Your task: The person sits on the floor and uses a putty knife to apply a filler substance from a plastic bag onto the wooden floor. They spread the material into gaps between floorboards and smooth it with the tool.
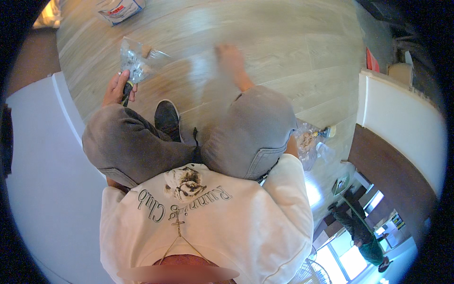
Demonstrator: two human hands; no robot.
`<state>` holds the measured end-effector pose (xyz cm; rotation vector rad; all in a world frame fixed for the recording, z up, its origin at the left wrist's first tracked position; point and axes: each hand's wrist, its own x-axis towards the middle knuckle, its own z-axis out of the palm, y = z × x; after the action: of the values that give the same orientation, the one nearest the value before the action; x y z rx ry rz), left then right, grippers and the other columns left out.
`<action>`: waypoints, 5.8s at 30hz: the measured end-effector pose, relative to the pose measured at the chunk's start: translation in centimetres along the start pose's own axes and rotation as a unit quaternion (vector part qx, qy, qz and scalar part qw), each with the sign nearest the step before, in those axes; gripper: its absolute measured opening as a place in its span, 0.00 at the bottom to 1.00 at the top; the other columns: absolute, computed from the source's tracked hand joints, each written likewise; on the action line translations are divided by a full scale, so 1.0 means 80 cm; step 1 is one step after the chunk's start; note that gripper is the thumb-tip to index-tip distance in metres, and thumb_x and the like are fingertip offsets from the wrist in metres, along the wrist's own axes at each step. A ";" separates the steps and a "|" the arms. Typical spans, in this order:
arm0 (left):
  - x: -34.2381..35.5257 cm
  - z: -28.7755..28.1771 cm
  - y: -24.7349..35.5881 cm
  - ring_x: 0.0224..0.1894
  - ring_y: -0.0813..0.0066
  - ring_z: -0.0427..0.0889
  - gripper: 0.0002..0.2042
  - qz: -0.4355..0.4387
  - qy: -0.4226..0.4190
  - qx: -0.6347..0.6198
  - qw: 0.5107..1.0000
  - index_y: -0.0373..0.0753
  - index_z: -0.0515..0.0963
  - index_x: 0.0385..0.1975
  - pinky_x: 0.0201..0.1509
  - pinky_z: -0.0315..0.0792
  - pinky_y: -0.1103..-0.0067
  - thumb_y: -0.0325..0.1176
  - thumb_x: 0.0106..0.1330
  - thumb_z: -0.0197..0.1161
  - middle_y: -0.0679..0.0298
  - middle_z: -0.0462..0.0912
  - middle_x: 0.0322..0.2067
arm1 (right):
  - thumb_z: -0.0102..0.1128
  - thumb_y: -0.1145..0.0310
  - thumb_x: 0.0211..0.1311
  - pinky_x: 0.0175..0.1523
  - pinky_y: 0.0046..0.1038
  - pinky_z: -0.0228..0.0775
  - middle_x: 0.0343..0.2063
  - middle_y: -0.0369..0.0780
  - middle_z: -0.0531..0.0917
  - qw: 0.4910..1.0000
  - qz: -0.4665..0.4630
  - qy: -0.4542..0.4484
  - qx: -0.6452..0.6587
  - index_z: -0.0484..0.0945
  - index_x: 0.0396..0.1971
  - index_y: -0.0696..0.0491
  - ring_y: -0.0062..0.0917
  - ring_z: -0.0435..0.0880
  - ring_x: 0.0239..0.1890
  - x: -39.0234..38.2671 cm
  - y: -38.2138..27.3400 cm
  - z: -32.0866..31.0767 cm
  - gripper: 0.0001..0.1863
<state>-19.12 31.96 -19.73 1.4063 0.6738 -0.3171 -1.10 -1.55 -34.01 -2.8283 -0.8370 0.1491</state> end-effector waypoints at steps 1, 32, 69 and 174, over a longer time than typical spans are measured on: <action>0.000 0.003 0.002 0.20 0.82 0.77 0.19 0.001 -0.007 0.003 1.000 0.38 0.74 0.37 0.24 0.70 0.83 0.50 0.79 0.52 0.66 0.80 0.25 | 0.53 0.72 0.64 0.48 0.45 0.77 0.46 0.47 0.82 0.999 -0.030 -0.025 -0.007 0.81 0.54 0.44 0.44 0.83 0.46 -0.010 -0.026 0.003 0.19; 0.017 0.004 0.005 0.23 0.82 0.77 0.19 0.028 -0.025 0.003 0.999 0.39 0.74 0.38 0.28 0.71 0.84 0.51 0.78 0.52 0.67 0.80 0.26 | 0.54 0.70 0.65 0.54 0.47 0.72 0.47 0.43 0.81 0.999 -0.038 0.000 -0.012 0.80 0.57 0.42 0.41 0.80 0.50 -0.005 -0.002 0.030 0.20; 0.099 0.109 0.083 0.17 0.81 0.75 0.25 0.094 -0.176 0.298 0.933 0.32 0.65 0.65 0.21 0.70 0.80 0.47 0.79 0.52 0.66 0.77 0.20 | 0.57 0.82 0.58 0.56 0.36 0.74 0.47 0.32 0.83 0.952 -0.257 0.110 0.122 0.83 0.55 0.37 0.32 0.80 0.53 -0.029 -0.003 -0.222 0.28; 0.107 0.762 -0.065 0.15 0.73 0.80 0.17 0.113 -0.664 0.526 0.519 0.28 0.74 0.38 0.17 0.73 0.76 0.36 0.78 0.43 0.58 0.82 0.22 | 0.52 0.85 0.59 0.57 0.38 0.71 0.47 0.42 0.82 0.805 0.540 0.239 0.059 0.83 0.56 0.42 0.42 0.80 0.51 -0.461 0.159 -0.138 0.28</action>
<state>-0.66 -26.44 -27.79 1.7333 -1.2358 -1.5626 -23.52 -33.87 -24.32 -2.6276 0.8895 -0.3397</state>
